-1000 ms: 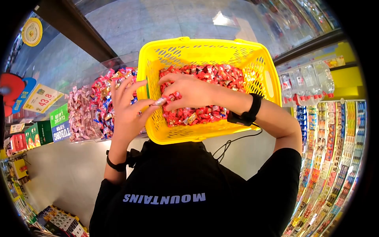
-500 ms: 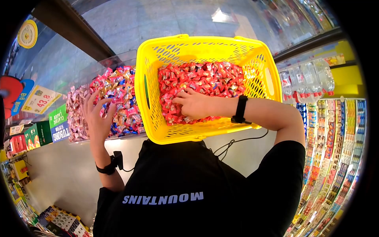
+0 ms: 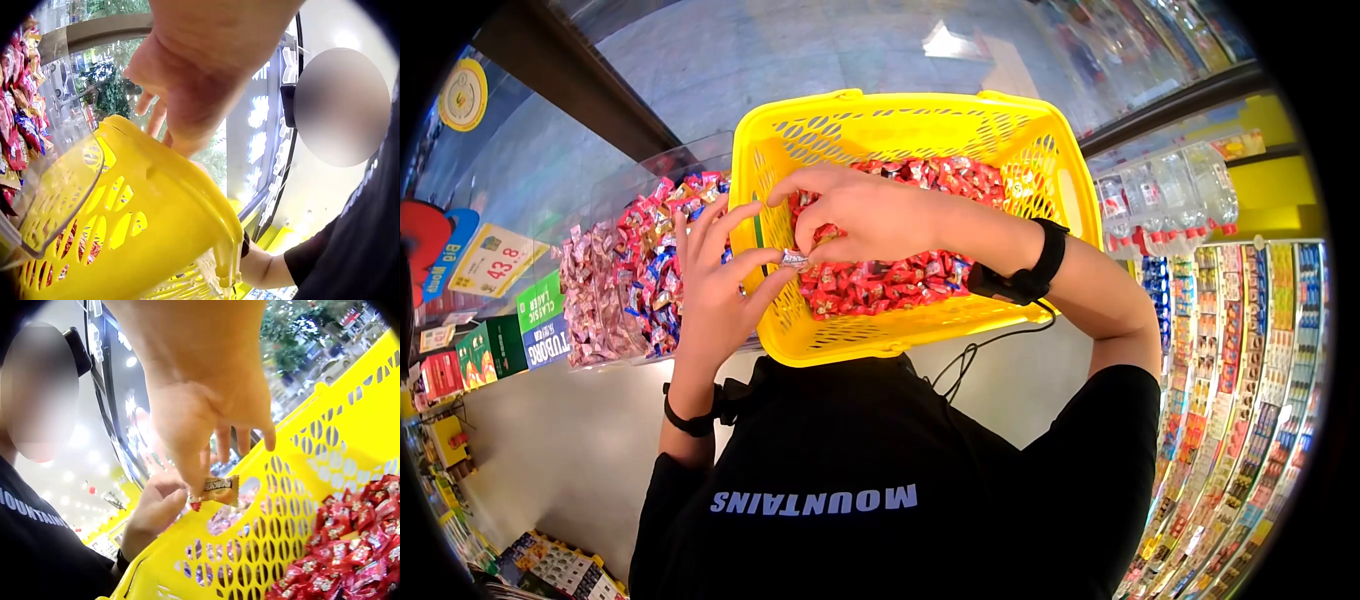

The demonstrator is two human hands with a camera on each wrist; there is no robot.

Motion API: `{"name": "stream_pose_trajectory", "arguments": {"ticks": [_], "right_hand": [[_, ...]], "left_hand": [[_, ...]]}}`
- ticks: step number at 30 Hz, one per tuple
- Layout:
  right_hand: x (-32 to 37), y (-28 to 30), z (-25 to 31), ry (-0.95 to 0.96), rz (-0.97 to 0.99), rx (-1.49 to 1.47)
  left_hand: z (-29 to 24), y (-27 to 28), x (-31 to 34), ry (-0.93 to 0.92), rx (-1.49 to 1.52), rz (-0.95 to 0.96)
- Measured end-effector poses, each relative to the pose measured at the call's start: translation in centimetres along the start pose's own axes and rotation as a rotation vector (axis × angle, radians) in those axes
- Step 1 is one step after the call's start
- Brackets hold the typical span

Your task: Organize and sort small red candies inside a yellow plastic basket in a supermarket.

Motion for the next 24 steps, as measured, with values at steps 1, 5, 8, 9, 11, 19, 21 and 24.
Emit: {"name": "stream_pose_trajectory", "arguments": {"ticks": [1, 5, 8, 9, 11, 19, 21, 24], "right_hand": [[0.1, 0.0, -0.1, -0.017, -0.006, -0.021], [0.7, 0.0, -1.3, -0.132, -0.029, -0.035], [1.2, -0.5, -2.7, -0.166, -0.007, 0.029], [1.5, -0.8, -3.0, -0.150, -0.002, 0.071], [1.8, -1.8, -3.7, -0.113, 0.009, 0.144], [0.8, -1.8, -2.0, 0.043, -0.098, 0.143], [0.5, -0.6, -0.3, 0.121, -0.160, 0.057], [0.0, 0.5, 1.2, 0.182, -0.214, -0.110]], "left_hand": [[-0.1, 0.0, -0.1, 0.010, 0.014, -0.001], [1.3, 1.5, 0.9, 0.077, -0.066, -0.054], [4.2, 3.6, 3.2, 0.183, -0.157, -0.131], [5.4, 4.1, 4.6, 0.227, -0.148, -0.150], [7.2, 4.9, 6.7, 0.292, -0.206, -0.146], [6.1, 5.2, 5.6, 0.286, -0.318, -0.022], [3.9, 4.6, 3.4, 0.180, -0.161, -0.042], [0.3, 2.6, 0.3, 0.025, -0.053, -0.015]]}}
Point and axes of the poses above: each hand's wrist, its own x-axis away from the middle knuckle, its own y-axis out of the back of the hand, z = x × y, the point moved 8 cm from there along -x, towards the middle knuckle, and after that the axes turned 7 degrees about -y, right-handed, at the moved point
